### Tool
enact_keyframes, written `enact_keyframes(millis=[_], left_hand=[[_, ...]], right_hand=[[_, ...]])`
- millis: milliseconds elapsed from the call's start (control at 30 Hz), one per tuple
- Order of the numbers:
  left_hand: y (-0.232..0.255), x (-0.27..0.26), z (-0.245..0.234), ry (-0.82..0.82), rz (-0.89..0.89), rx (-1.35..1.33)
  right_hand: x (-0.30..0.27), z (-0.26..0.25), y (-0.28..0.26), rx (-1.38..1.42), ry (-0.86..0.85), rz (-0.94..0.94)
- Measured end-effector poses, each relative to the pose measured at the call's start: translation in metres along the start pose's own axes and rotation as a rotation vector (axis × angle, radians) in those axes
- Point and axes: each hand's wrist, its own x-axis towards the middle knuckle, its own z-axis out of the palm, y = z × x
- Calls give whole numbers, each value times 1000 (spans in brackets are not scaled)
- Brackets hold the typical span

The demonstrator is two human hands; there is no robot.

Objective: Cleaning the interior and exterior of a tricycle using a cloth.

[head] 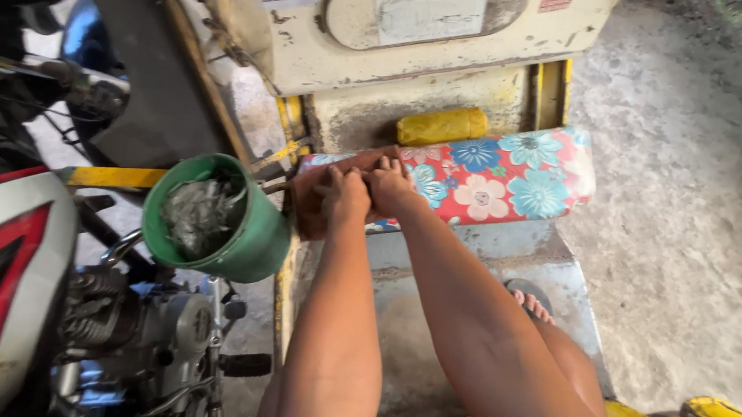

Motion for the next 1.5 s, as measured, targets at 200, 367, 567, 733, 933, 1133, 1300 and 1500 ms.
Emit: enact_keyframes(millis=[200,367,567,733,933,1133,1300,1500], left_hand=[[103,-21,63,1,203,-15],[207,-53,120,-66,415,-55],[259,-70,156,-112,495,-102],[211,-69,111,-114,441,-123],[86,-14,56,-81,171,-53],[-46,48,29,67,81,-66],[-45,27,6,-64,-111,-79],[55,13,45,-64,194,201]], right_hand=[[-25,6,130,-173,125,170],[-98,-32,238,-186,129,233],[-125,-29,318,-76,141,348],[-66,-2,284,-438,5,157],[-7,8,122,-225,49,28],[27,32,-25,-33,110,-14],[3,6,-43,-17,6,-31],[15,18,75,22,86,26]])
